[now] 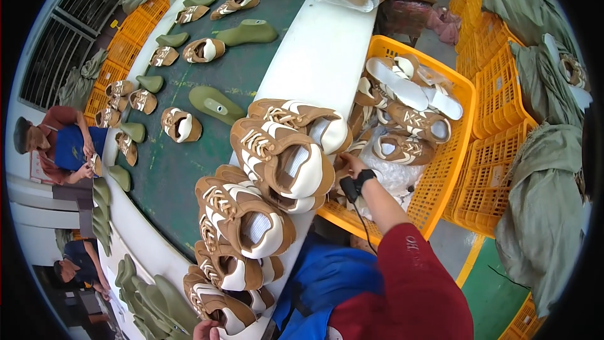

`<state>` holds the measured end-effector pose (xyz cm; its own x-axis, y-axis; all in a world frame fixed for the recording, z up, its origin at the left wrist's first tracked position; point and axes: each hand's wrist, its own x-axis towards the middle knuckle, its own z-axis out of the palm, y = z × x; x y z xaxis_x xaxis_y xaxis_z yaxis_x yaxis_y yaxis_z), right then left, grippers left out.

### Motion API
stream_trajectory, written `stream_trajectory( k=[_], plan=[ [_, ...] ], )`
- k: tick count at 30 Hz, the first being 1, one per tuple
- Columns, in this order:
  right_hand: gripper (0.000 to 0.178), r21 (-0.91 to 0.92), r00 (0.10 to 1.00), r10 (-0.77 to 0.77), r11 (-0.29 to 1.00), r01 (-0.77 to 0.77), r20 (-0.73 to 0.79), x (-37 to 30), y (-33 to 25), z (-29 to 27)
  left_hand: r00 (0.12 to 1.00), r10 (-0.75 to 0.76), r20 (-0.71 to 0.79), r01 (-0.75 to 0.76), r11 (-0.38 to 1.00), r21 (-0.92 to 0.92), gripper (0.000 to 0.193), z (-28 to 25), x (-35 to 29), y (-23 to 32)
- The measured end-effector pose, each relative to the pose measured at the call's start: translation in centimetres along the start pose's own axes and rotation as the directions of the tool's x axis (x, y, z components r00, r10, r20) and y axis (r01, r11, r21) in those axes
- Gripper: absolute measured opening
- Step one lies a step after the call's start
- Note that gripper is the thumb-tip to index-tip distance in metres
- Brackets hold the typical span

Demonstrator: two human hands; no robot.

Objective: Organizing and inspecting shoes on a conveyor belt and placing them into a crate.

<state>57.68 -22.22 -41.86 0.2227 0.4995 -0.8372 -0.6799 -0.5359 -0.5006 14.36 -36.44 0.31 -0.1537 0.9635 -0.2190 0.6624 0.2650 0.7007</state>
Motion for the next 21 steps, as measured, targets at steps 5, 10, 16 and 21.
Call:
stream_trajectory(
  k=[5,10,16,21],
  plan=[
    [0.034,0.432,0.881,-0.459,0.821,0.374,0.111,-12.9,-1.4,-12.6,0.984,0.176,-0.039,-0.18,0.974,-0.138,0.016,0.2,-1.3,2.6],
    [0.063,0.681,0.543,-0.692,0.681,0.269,0.477,-27.2,-4.5,-13.0,0.978,0.201,0.055,-0.183,0.956,-0.229,0.02,1.1,-3.3,3.4],
    [0.088,0.431,0.218,-0.434,0.9,0.064,0.874,-34.8,-6.6,-0.6,0.927,0.364,0.09,-0.256,0.792,-0.555,0.033,0.8,-2.6,2.2],
    [0.069,-0.109,0.094,0.09,0.968,0.225,0.992,-40.6,-4.8,10.6,0.925,0.378,-0.043,-0.175,0.322,-0.931,0.062,-1.6,0.0,3.1]
  ],
)
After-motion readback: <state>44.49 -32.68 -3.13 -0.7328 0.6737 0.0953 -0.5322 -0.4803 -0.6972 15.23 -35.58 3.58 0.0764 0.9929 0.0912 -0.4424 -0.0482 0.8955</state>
